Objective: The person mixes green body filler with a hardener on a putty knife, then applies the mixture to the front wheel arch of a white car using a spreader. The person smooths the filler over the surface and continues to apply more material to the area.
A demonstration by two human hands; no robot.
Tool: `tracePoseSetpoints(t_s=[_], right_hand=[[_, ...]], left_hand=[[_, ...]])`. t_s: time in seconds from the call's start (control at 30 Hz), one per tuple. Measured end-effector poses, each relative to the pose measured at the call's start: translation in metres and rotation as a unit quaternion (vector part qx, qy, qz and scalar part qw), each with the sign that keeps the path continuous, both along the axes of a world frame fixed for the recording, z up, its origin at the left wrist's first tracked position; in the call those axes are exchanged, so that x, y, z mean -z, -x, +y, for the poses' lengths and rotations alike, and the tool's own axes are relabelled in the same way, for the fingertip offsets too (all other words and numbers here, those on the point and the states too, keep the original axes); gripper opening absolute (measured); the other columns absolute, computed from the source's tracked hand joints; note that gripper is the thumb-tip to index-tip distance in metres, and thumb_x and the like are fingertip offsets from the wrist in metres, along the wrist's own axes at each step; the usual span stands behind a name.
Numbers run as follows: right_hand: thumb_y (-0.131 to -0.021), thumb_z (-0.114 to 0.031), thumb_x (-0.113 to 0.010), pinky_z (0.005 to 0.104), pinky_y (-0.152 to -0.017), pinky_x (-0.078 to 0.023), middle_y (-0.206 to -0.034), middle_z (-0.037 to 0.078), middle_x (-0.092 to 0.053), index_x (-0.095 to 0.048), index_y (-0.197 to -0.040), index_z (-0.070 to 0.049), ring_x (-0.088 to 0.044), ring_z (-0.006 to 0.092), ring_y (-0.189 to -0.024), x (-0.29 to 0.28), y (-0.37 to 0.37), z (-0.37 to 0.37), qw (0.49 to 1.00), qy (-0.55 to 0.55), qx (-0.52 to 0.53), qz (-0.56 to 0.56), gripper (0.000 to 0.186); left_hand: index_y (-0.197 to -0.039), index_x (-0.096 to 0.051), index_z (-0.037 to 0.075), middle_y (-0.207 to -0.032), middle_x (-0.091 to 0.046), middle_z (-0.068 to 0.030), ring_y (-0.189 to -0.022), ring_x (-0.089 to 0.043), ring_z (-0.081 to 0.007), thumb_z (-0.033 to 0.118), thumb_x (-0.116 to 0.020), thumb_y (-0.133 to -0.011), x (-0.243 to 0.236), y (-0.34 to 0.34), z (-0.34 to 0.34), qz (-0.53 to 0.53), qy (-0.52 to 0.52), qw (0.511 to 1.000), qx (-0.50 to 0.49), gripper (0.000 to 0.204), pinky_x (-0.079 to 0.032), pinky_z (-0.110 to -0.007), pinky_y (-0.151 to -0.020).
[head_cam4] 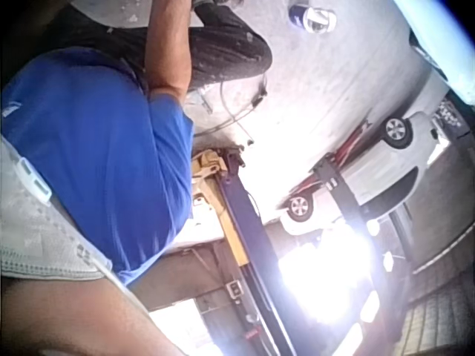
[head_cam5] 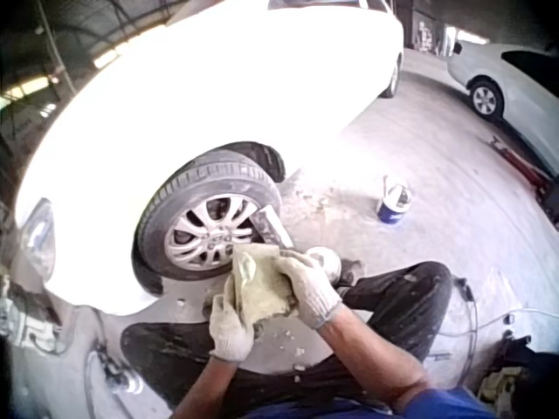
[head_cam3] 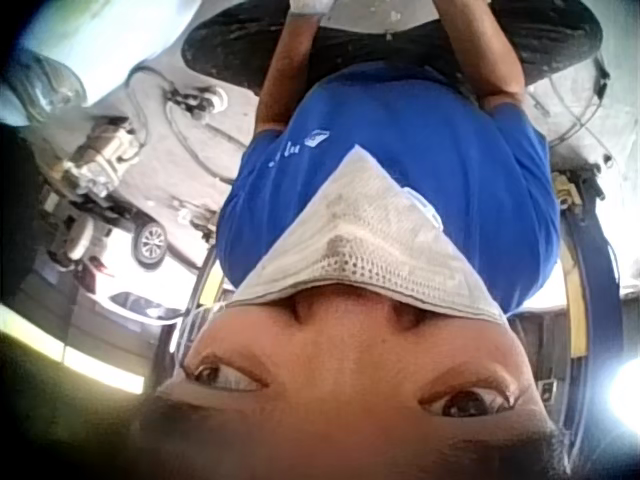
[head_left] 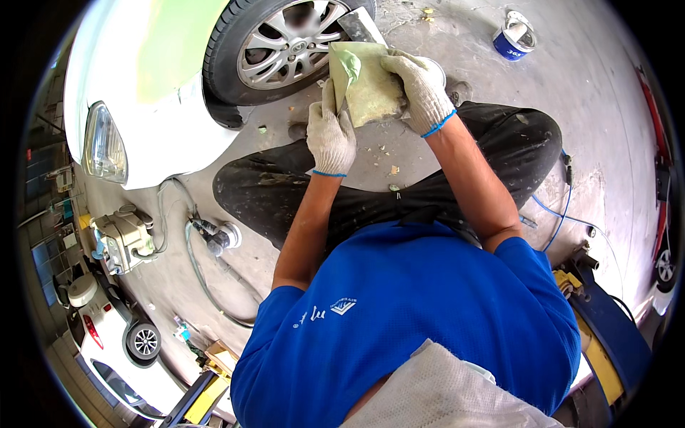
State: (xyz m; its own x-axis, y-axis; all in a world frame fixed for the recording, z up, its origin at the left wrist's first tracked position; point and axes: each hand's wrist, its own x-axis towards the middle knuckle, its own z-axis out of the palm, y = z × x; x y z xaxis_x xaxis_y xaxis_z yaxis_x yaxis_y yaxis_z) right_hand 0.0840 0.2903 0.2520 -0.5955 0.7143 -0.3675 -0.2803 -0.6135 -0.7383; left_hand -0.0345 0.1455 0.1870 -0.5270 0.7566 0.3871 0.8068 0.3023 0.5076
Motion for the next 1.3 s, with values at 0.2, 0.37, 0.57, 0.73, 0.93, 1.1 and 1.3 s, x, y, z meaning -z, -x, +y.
tracePoseSetpoints(t_s=[0.2,0.37,0.57,0.73,0.93,1.1,1.3], right_hand=[[-0.096,-0.01,-0.06,0.0303,-0.07,-0.06,-0.098,0.013,-0.07,-0.062,-0.117,0.007,-0.07,0.0193,-0.081,-0.003,0.006,0.006,0.996,-0.004,0.021,0.091,0.027],[-0.097,-0.006,-0.061,0.0319,-0.089,-0.056,-0.115,0.016,-0.067,-0.057,-0.127,0.01,-0.066,0.0215,-0.104,-0.029,-0.004,0.024,0.974,-0.173,0.118,0.091,0.034],[-0.099,-0.004,-0.06,0.0356,-0.094,-0.053,-0.117,0.007,-0.068,-0.065,-0.126,-0.001,-0.064,0.0167,-0.105,-0.057,0.0,0.02,0.954,-0.219,0.096,0.18,0.027],[-0.098,-0.008,-0.061,0.0306,-0.087,-0.053,-0.106,0.009,-0.072,-0.069,-0.119,0.0,-0.067,0.017,-0.097,-0.064,-0.003,0.01,0.857,-0.508,-0.013,-0.082,0.024],[-0.095,-0.005,-0.058,0.0346,-0.082,-0.055,-0.098,0.015,-0.072,-0.07,-0.116,-0.003,-0.07,0.0223,-0.09,-0.044,-0.012,0.021,0.816,-0.557,0.054,-0.141,0.024],[-0.082,-0.002,-0.063,0.0378,-0.09,-0.053,-0.11,0.01,-0.069,-0.069,-0.116,-0.009,-0.066,0.0276,-0.101,-0.051,-0.004,-0.002,0.559,-0.806,0.131,-0.141,0.035],[-0.074,-0.002,-0.066,0.0424,-0.091,-0.052,-0.109,0.009,-0.065,-0.069,-0.115,-0.011,-0.063,0.0291,-0.102,-0.057,-0.002,-0.006,0.618,-0.775,0.091,-0.093,0.042]], left_hand=[[-0.153,-0.038,0.014,-0.096,-0.057,-0.0154,-0.083,-0.064,-0.0303,0.005,-0.064,-0.088,0.01,-0.001,-0.014,0.014,0.173,0.985,0.017,0.07,-0.053,-0.042,-0.072],[-0.111,-0.058,-0.001,-0.08,-0.063,-0.003,-0.065,-0.059,-0.0104,0.014,-0.07,-0.091,-0.015,0.004,-0.029,-0.523,-0.051,0.851,0.004,0.028,-0.05,-0.026,-0.059],[-0.098,-0.065,0.001,-0.072,-0.064,-0.0007,-0.059,-0.057,-0.0073,0.022,-0.078,-0.086,-0.094,0.022,-0.017,-0.473,0.025,0.874,0.107,0.027,-0.047,-0.025,-0.055],[-0.098,-0.067,0.003,-0.073,-0.065,0.001,-0.06,-0.055,-0.0064,0.024,-0.079,-0.086,-0.092,0.017,-0.009,-0.432,0.004,0.899,0.068,0.027,-0.045,-0.026,-0.055],[-0.1,-0.068,0.002,-0.072,-0.061,0.0035,-0.061,-0.052,-0.0049,0.02,-0.079,-0.088,-0.09,0.019,-0.021,-0.456,-0.085,0.885,0.046,0.024,-0.042,-0.022,-0.054],[-0.105,-0.063,0.001,-0.073,-0.058,0.0026,-0.06,-0.049,-0.0064,0.019,-0.076,-0.087,-0.09,0.017,-0.019,-0.378,-0.046,0.922,0.075,0.029,-0.043,-0.025,-0.055],[-0.1,-0.062,-0.001,-0.073,-0.058,-0.0015,-0.062,-0.05,-0.0089,0.015,-0.072,-0.086,-0.098,0.007,-0.016,-0.373,-0.033,0.925,0.056,0.024,-0.045,-0.027,-0.058]])
